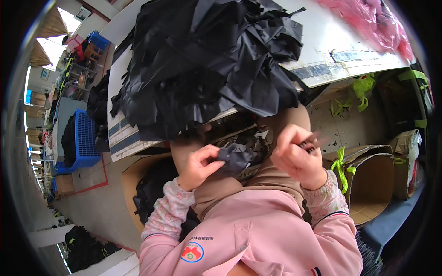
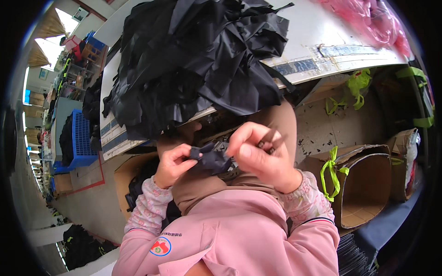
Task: Cutting small pieces of black synthetic material using hand nippers in a factory workshop.
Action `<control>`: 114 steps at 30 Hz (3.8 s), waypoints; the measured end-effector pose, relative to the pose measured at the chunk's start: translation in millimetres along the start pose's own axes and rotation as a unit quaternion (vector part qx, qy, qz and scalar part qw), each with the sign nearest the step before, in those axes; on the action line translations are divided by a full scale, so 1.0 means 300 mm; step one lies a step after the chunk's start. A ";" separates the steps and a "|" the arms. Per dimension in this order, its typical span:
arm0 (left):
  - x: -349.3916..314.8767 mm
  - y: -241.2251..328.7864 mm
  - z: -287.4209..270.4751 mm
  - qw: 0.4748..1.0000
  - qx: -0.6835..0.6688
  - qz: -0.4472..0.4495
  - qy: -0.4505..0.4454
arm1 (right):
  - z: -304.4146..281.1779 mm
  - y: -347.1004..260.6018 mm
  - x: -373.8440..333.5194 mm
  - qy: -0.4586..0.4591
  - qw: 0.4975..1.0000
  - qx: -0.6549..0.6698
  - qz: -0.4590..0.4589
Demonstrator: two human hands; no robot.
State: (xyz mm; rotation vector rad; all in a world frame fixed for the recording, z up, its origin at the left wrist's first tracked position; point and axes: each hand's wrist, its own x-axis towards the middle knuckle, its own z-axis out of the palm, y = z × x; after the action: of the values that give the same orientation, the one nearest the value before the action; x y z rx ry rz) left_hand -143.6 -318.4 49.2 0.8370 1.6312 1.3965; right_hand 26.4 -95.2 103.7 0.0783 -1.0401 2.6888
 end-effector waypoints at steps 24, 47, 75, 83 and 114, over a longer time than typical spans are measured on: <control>0.206 0.035 -0.327 0.981 0.168 0.011 0.097 | 0.375 -0.193 0.134 -0.381 0.877 0.086 -0.280; 0.749 0.368 -0.589 0.805 0.173 0.309 0.477 | -0.086 0.029 0.043 0.055 0.996 -0.050 -0.040; 0.158 -0.062 -0.073 0.859 -0.500 0.029 0.106 | -0.116 0.284 0.000 -0.097 0.814 -0.571 -0.040; 0.080 -0.049 -0.072 0.853 -0.499 -0.044 0.148 | -0.206 0.303 -0.099 -0.079 0.844 -0.529 0.035; 0.151 -0.074 0.023 0.987 -0.151 0.050 0.013 | -0.040 0.128 0.146 0.196 0.974 -0.113 -0.011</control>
State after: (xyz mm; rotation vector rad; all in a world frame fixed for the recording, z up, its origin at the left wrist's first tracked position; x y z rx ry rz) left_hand -157.5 -279.1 19.9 0.7307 1.3664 1.6800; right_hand -25.2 -104.9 75.8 -0.4589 -1.1882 2.4046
